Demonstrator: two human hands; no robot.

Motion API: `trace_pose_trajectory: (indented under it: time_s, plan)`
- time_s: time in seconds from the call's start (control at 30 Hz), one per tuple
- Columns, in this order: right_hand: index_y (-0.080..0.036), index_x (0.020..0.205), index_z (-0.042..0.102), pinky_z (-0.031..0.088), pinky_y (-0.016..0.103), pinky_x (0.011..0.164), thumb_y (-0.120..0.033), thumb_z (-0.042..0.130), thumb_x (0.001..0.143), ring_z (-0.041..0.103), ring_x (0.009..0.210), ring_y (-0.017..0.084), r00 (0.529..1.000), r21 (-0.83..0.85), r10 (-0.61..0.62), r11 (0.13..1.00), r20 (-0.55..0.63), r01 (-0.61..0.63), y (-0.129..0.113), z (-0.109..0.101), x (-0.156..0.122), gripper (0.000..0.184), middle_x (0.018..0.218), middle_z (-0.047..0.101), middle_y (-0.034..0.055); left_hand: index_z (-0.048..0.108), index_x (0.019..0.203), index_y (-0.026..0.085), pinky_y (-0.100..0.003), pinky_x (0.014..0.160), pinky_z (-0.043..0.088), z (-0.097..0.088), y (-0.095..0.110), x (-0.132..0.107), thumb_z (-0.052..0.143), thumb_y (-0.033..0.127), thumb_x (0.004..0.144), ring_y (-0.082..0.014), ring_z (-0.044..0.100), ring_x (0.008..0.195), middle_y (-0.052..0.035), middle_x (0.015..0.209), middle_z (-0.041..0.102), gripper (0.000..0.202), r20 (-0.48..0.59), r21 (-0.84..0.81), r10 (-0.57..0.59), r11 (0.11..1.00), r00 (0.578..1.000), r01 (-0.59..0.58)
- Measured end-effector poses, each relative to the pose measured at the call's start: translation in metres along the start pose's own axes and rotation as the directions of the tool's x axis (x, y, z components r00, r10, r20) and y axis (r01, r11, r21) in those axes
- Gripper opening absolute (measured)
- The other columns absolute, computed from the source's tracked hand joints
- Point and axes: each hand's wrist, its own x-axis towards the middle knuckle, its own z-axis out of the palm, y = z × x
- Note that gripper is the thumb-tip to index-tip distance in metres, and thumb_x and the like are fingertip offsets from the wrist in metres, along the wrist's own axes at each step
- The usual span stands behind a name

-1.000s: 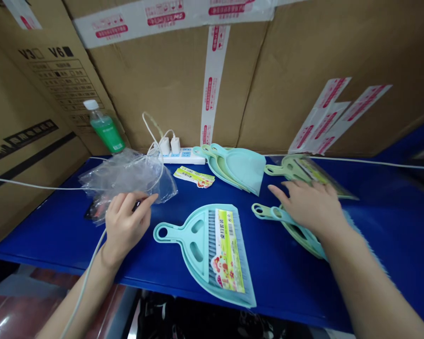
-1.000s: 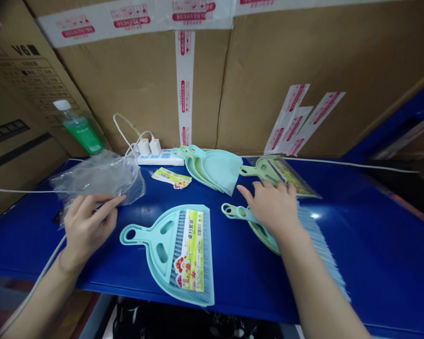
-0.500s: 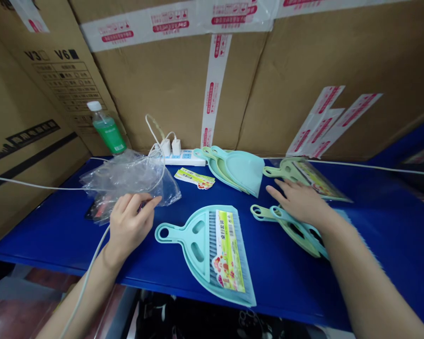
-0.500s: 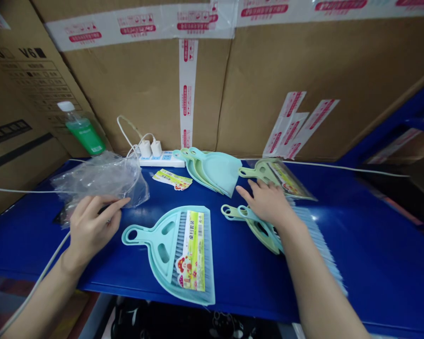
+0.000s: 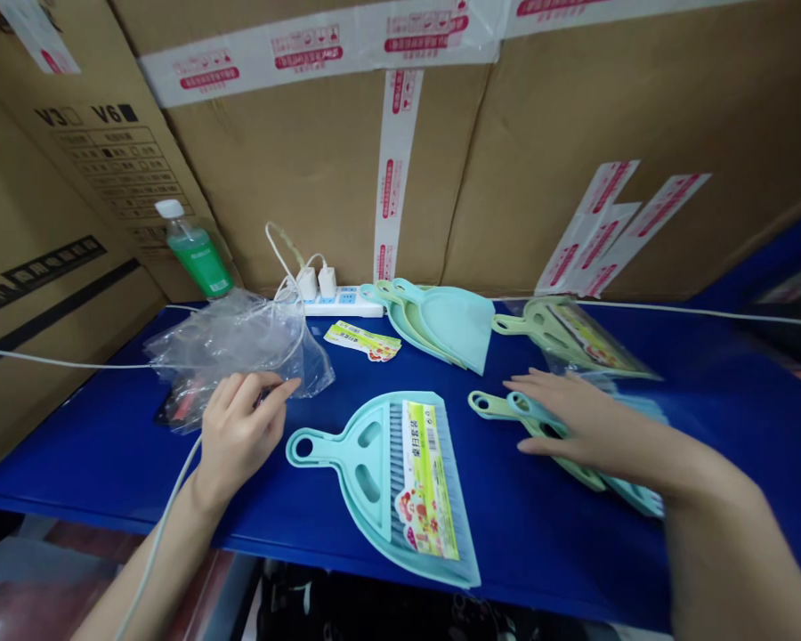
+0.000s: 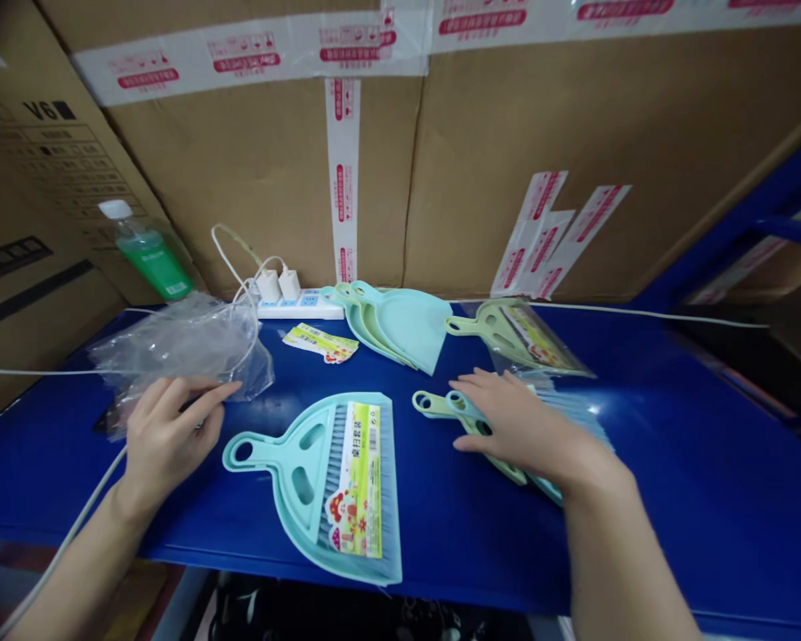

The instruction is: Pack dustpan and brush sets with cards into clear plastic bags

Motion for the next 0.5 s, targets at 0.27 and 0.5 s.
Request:
trace_pose_trajectory:
  time_s: [0.27, 0.5]
  plan:
    - [-0.016, 0.086, 0.064, 0.051, 0.034, 0.068, -0.009, 0.052, 0.077, 0.064, 0.076, 0.024, 0.971, -0.205, -0.099, 0.977, -0.215, 0.055, -0.021, 0.018, 0.0, 0.017, 0.084, 0.067, 0.0105, 0.069, 0.091, 0.021, -0.028, 0.062, 0.046, 0.0, -0.001, -0.003, 0.053, 0.0, 0.081, -0.015, 0.055, 0.066, -0.0027, 0.077, 0.063, 0.028, 0.026, -0.011, 0.0, 1.0, 1.0, 0.0]
    - [-0.018, 0.082, 0.057, 0.046, 0.032, 0.064, 0.0, 0.048, 0.072, 0.058, 0.073, 0.024, 0.927, -0.337, -0.13, 0.942, -0.351, 0.005, -0.028, 0.042, -0.01, 0.023, 0.079, 0.063, 0.0096, 0.068, 0.091, 0.019, -0.029, 0.06, 0.045, 0.0, 0.0, 0.0, 0.054, 0.0, 0.083, -0.0158, 0.054, 0.063, -0.0031, 0.076, 0.064, 0.025, -0.005, -0.019, 0.026, 0.999, 1.0, -0.026]
